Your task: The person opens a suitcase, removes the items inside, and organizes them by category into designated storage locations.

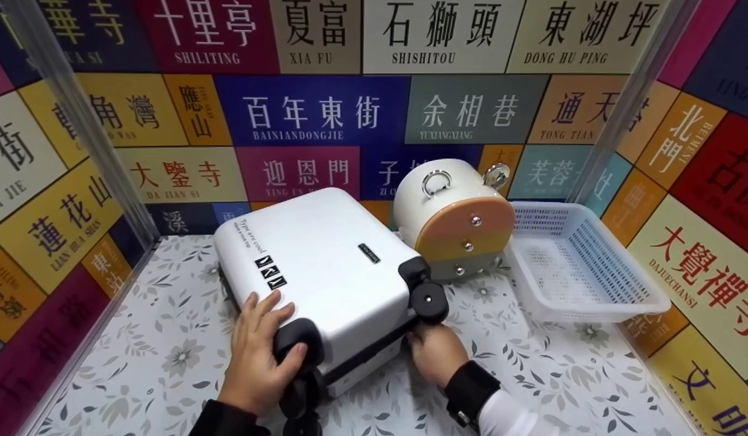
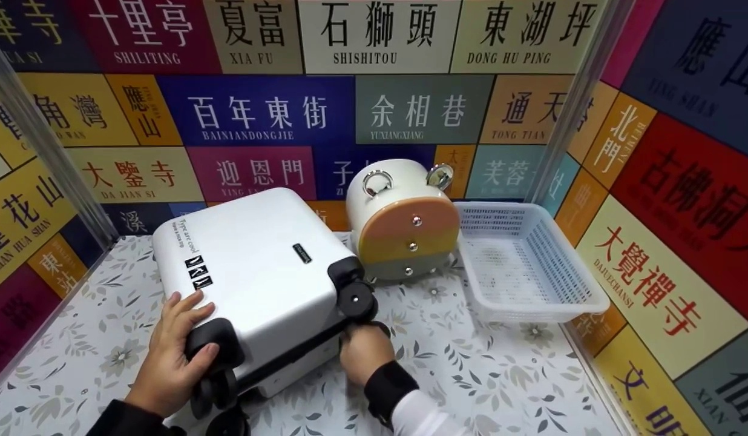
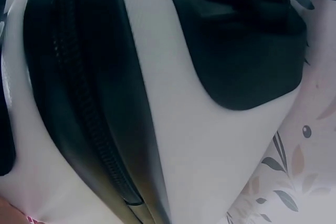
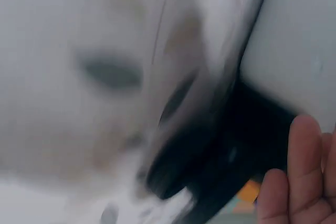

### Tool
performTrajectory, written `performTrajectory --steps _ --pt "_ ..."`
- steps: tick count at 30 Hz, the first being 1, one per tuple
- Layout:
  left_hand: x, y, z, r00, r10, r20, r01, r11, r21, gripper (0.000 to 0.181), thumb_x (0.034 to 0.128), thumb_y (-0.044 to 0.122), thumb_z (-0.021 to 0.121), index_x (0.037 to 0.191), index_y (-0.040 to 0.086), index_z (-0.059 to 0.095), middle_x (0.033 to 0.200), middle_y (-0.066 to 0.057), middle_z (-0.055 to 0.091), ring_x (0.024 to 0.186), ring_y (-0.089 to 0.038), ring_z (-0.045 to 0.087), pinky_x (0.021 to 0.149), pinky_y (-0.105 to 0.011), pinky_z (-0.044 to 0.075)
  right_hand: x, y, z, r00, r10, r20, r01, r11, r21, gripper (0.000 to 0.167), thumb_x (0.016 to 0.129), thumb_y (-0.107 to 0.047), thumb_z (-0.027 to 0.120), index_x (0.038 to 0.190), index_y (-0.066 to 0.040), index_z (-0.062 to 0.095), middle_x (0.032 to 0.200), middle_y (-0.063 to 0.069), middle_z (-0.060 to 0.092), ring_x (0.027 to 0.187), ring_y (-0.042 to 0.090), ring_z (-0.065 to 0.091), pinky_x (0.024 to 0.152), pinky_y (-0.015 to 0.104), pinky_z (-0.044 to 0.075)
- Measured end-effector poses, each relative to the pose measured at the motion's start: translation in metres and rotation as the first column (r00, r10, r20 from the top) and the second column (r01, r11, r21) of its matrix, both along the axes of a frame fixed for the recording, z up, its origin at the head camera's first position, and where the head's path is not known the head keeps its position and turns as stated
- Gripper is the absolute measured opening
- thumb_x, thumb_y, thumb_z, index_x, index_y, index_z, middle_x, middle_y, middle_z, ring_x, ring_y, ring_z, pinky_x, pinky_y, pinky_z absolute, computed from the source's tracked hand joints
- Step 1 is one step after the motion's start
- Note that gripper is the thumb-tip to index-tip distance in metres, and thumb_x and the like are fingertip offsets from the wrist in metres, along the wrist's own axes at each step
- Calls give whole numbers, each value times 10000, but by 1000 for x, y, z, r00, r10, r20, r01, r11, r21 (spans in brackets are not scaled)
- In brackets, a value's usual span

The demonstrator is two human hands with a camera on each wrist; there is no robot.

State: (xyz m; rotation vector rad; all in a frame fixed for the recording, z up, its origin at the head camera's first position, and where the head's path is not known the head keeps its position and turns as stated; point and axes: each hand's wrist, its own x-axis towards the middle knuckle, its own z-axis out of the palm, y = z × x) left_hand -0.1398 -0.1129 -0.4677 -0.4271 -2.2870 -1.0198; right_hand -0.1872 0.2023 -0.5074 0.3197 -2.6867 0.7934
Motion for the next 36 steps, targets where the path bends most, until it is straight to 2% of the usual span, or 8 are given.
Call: performTrajectory --steps 8,15,17,21,24,26,32,36 --pt "7 7 0 998 65 -2 -65 995 -71 575 801 267 727 1343 87 654 1538 -167 551 1485 -491 348 1177 -752 209 -8 -6 0 992 -8 125 16 998 -61 320 981 -123 654 674 -167 574 698 29 641 673 214 623 661 426 523" --pt "22 21 7 995 99 28 -94 983 -160 655 832 239 692 1451 63 571 1584 -163 497 1508 -485 312 1174 -747 201 -27 -7 3 990 -22 138 26 999 -24 286 999 -143 629 714 -153 603 780 77 704 743 283 687 715 482 558" --pt "25 18 11 995 78 59 -65 977 -204 679 855 242 679 1494 64 536 1605 -156 478 1518 -479 308 1179 -752 193 -32 -8 4 988 -22 155 25 1000 -14 269 1009 -153 619 741 -149 622 820 86 725 780 298 705 743 493 566" --pt "22 -7 21 989 -26 148 63 966 -249 736 864 272 744 1545 118 513 1643 -109 458 1543 -448 316 1194 -759 183 -36 -9 6 982 -16 187 17 1000 -7 255 1016 -167 617 763 -147 638 831 80 728 788 296 706 750 501 562" --pt "14 -26 25 976 -91 198 143 953 -266 866 804 308 863 1571 142 496 1668 -92 431 1556 -447 307 1200 -752 183 -36 -9 6 979 -15 202 18 1000 -12 248 1017 -173 620 772 -147 647 827 74 729 795 301 712 753 508 562" --pt "9 -35 24 975 -99 200 155 946 -285 950 747 346 920 1575 155 496 1671 -86 430 1557 -445 307 1201 -736 193 -36 -8 6 978 -15 209 18 1000 -10 246 1017 -175 620 775 -149 650 833 75 736 811 314 722 762 516 565" --pt "2 -32 12 998 -51 47 64 935 -348 972 670 504 914 1518 171 573 1582 -85 546 1498 -417 402 1158 -687 265 -42 -6 7 973 -10 230 18 999 -31 245 1024 -173 607 785 -143 654 864 90 746 864 339 732 813 537 571" --pt "3 -18 8 1000 12 -25 -21 923 -383 945 689 610 851 1501 203 588 1556 -69 573 1472 -409 447 1122 -695 324 -46 -6 6 977 -15 214 26 998 -48 255 1026 -156 601 775 -128 640 823 83 718 862 345 723 823 536 568"
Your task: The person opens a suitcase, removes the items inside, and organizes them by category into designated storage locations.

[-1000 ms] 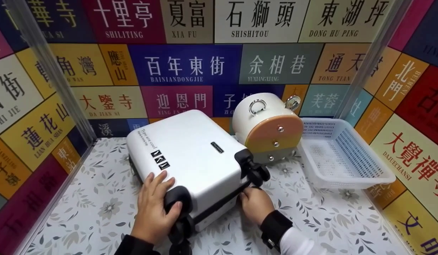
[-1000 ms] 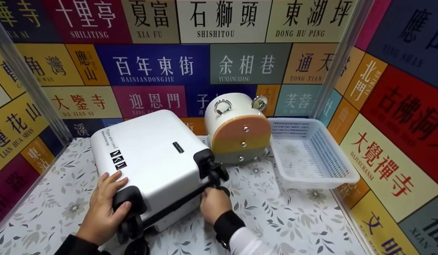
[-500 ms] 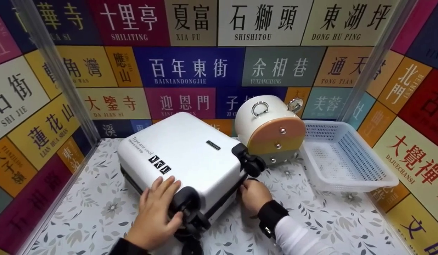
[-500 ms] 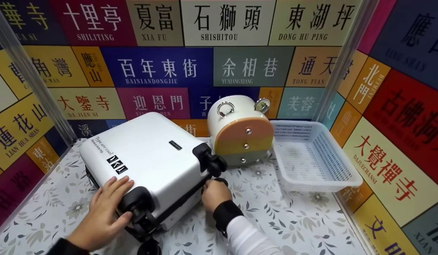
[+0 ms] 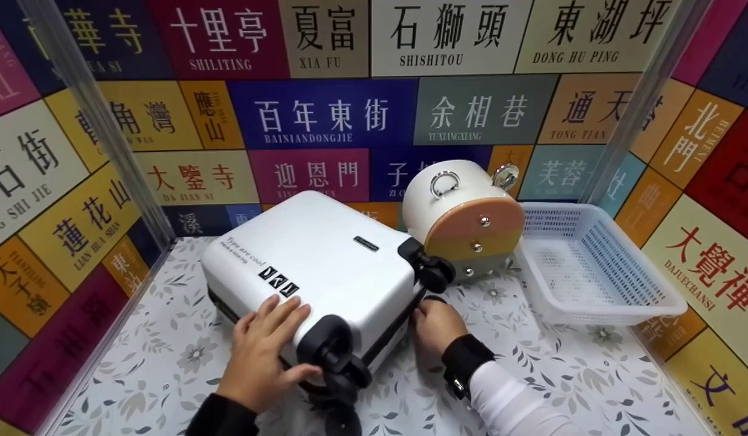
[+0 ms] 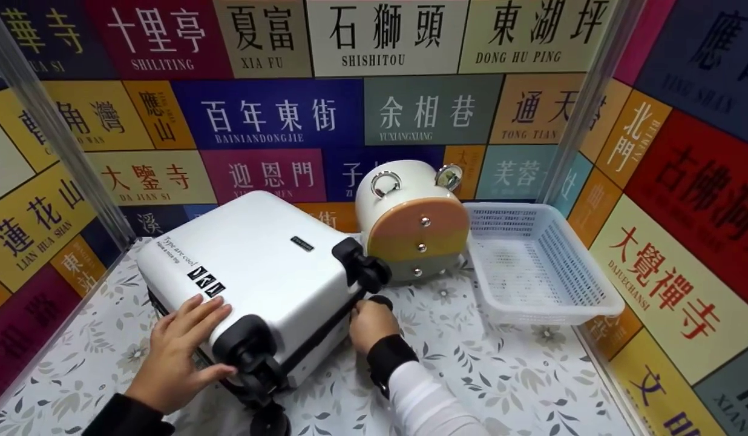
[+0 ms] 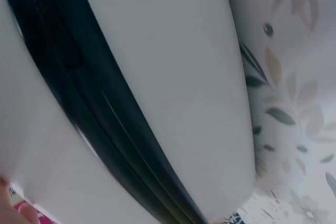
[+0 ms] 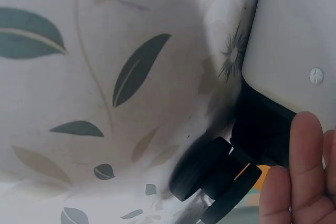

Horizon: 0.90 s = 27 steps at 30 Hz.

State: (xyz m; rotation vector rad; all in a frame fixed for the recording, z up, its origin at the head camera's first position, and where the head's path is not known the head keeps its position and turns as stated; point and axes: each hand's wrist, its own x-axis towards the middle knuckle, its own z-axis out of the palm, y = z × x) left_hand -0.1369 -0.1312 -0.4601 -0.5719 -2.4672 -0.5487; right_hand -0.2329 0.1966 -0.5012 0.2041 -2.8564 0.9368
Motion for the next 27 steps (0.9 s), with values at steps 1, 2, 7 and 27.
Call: performTrajectory --steps 1,2,7,27 --pt "1 4 -1 1000 13 3 -13 1000 -3 940 699 624 838 1504 211 581 1561 -66 567 1475 -409 445 1122 -699 326 0 0 0 1000 -3 -5 3 1000 1 256 1023 -150 603 769 -129 634 805 77 707 850 343 720 815 535 568" --pt "2 8 -1 1000 23 12 -23 1000 1 938 706 630 832 1508 216 576 1567 -66 561 1481 -411 439 1126 -701 323 1 0 0 1000 -3 -8 3 1000 4 267 1022 -150 605 757 -132 622 773 70 686 822 337 711 797 530 565" --pt "5 19 -1 997 46 55 -48 999 22 929 733 626 823 1518 206 561 1591 -74 534 1496 -428 416 1131 -707 309 11 -3 0 998 50 -33 -50 999 13 266 1011 -146 625 745 -144 621 717 38 656 747 298 693 738 504 566" --pt "-22 -6 19 969 77 233 -66 996 -56 1247 475 690 935 1568 276 500 1662 -57 440 1563 -352 324 1205 -695 155 18 -11 -4 999 49 -1 -49 998 -28 290 1024 -184 610 734 -188 605 686 -21 627 672 197 629 663 420 540"
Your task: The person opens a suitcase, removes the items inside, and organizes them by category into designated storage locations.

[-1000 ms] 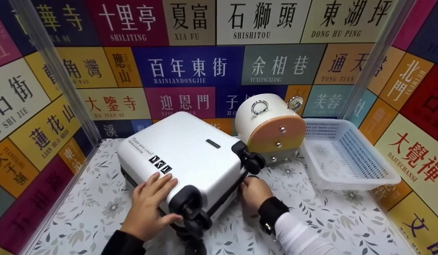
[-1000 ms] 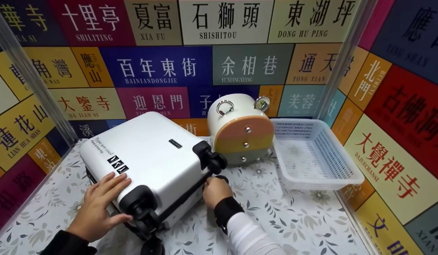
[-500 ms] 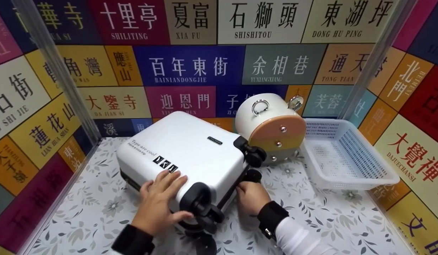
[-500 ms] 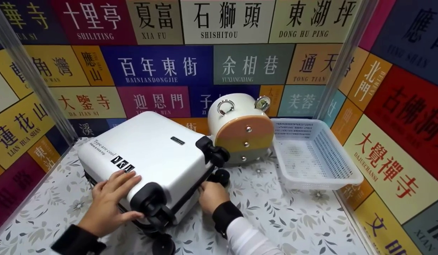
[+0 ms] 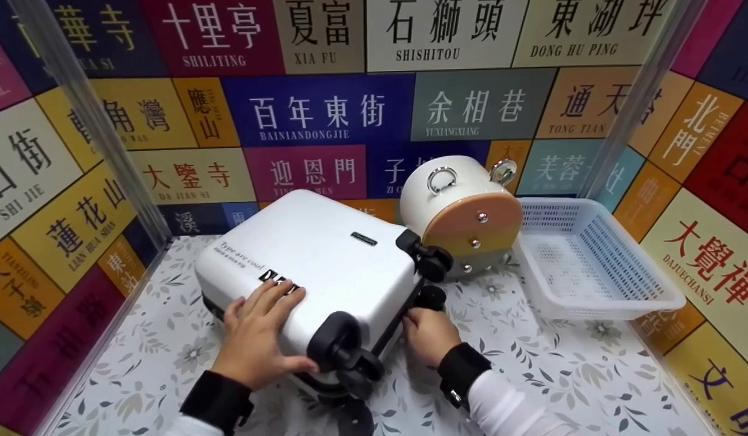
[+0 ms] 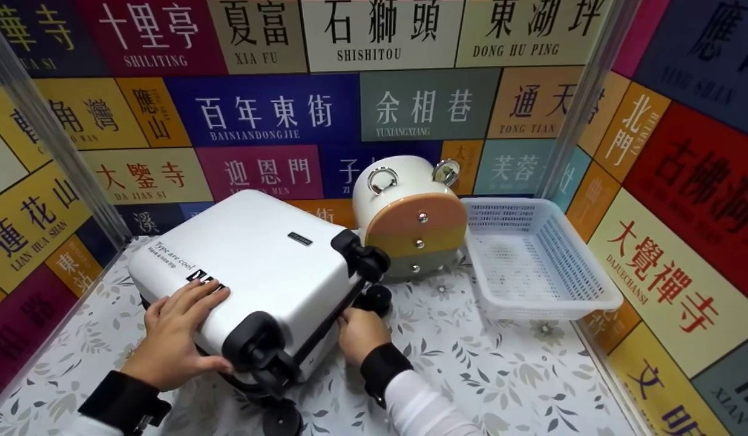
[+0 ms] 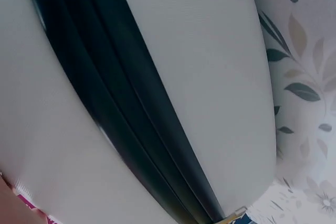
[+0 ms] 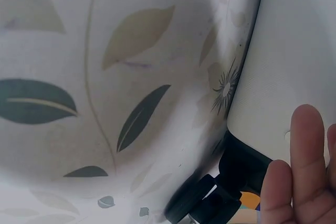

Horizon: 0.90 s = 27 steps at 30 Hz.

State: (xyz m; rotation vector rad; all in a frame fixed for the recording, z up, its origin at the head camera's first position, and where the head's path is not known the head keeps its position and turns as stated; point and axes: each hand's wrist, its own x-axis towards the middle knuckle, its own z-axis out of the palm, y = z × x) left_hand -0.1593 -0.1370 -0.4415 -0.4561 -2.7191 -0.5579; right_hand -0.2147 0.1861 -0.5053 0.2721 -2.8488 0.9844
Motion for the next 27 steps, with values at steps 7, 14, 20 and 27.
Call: performTrajectory --steps 7,14,20,27 --pt "11 20 -6 997 69 -25 -69 998 13 1245 489 772 881 1558 251 511 1636 -77 467 1545 -384 335 1179 -707 176 4 0 2 1000 16 0 -16 1000 11 221 1022 -167 618 811 -151 685 777 24 704 758 246 691 732 473 569" --pt "25 44 -7 991 130 -41 -128 991 42 1238 523 834 827 1551 216 519 1618 -108 479 1530 -419 344 1152 -708 198 5 3 1 998 35 -51 -34 999 20 253 1020 -141 617 767 -150 633 737 24 686 726 242 688 720 460 567" --pt "22 40 12 994 96 57 -97 995 13 1150 568 678 924 1552 243 517 1619 -121 464 1518 -421 351 1146 -738 211 5 6 -1 998 45 -54 -45 999 14 244 1019 -147 628 776 -162 645 740 5 694 712 208 676 706 438 565" --pt "9 12 9 995 100 -14 -101 991 -88 1210 569 782 865 1581 240 482 1660 -106 438 1537 -395 363 1187 -727 193 5 5 0 998 34 -55 -34 999 6 232 1016 -151 634 785 -160 662 751 11 711 714 207 682 705 434 568"
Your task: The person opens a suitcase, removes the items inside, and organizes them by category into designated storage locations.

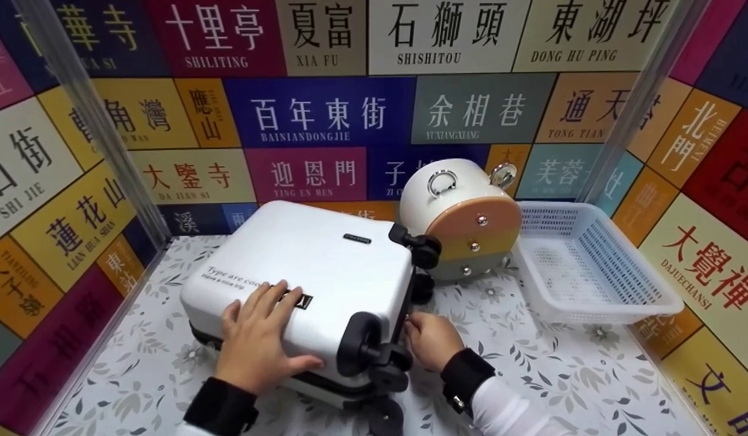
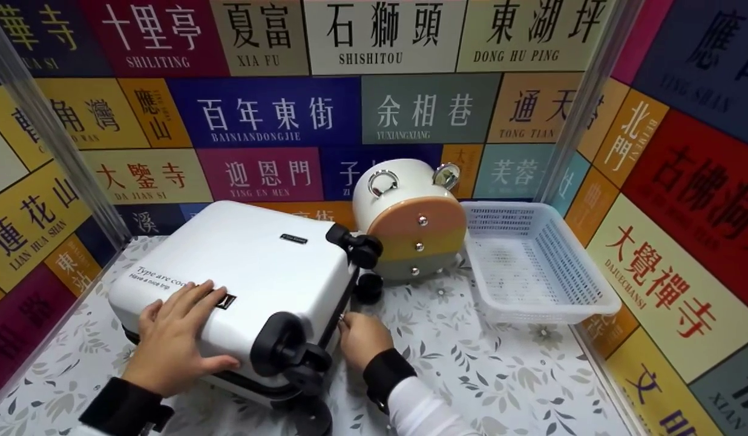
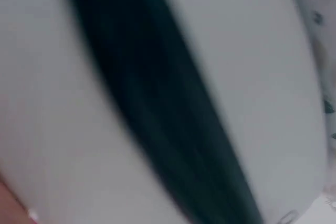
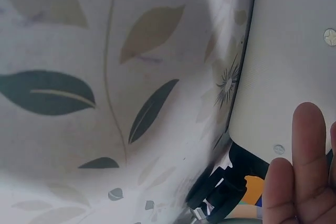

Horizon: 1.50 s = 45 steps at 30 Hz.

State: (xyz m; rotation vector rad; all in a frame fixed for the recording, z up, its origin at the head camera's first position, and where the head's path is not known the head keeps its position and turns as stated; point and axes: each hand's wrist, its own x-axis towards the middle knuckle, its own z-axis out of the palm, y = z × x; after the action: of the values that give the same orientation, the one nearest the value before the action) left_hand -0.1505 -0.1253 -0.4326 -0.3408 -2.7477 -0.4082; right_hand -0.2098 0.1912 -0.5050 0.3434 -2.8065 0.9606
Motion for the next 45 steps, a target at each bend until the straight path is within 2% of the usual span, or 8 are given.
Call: performTrajectory --steps 6,13,20,25,30,35,39,45 --pt "1 1 -7 997 13 -81 -13 1000 4 1189 558 816 838 1535 211 536 1611 -92 505 1506 -380 413 1170 -692 242 1 0 1 1000 -13 -23 13 1000 2 294 1012 -143 636 722 -164 590 676 -6 632 651 184 618 656 401 530" --pt "8 12 -10 996 55 -76 -55 998 3 1203 562 853 808 1539 207 530 1603 -103 513 1494 -393 428 1158 -694 263 5 1 1 1000 -11 -10 11 1000 -15 283 1012 -137 642 734 -168 596 689 -11 643 663 179 617 657 396 521" --pt "17 28 -12 989 92 -115 -87 995 47 1223 551 874 792 1528 182 539 1572 -129 533 1469 -407 440 1135 -662 264 10 4 2 999 16 30 -14 998 -63 302 1012 -174 642 715 -174 585 711 12 672 683 199 641 649 391 507" --pt "20 31 -5 997 71 -33 -67 993 92 1202 587 840 805 1539 160 526 1593 -155 498 1480 -435 408 1134 -672 234 9 6 1 999 22 44 -19 997 -72 307 1012 -175 636 709 -183 588 698 -8 653 671 165 613 651 360 497" --pt "15 9 7 998 49 30 -50 997 56 1146 623 811 798 1548 193 522 1642 -158 441 1497 -432 399 1162 -724 209 9 8 1 999 27 34 -26 999 -38 322 1010 -173 637 694 -179 575 665 -24 617 639 158 587 622 348 477" --pt "12 -7 -1 996 69 -47 -69 998 4 1183 629 877 753 1555 182 513 1632 -137 471 1506 -400 413 1189 -688 238 8 7 1 999 42 2 -42 999 -29 304 1005 -162 638 704 -173 602 679 -14 659 654 182 628 626 361 491" --pt "14 -5 -7 989 85 -121 -85 996 2 1168 632 904 725 1520 166 551 1580 -135 536 1462 -389 471 1182 -657 281 8 7 1 999 50 -5 -50 998 -30 306 1006 -154 635 702 -167 601 680 -10 659 656 182 627 629 355 491" --pt "19 2 -9 979 110 -170 -112 994 0 1146 636 881 750 1491 138 577 1520 -157 588 1409 -405 523 1152 -656 327 13 7 -1 999 41 27 -39 996 -77 264 981 -207 655 719 -185 634 719 -19 687 697 176 652 669 356 514"
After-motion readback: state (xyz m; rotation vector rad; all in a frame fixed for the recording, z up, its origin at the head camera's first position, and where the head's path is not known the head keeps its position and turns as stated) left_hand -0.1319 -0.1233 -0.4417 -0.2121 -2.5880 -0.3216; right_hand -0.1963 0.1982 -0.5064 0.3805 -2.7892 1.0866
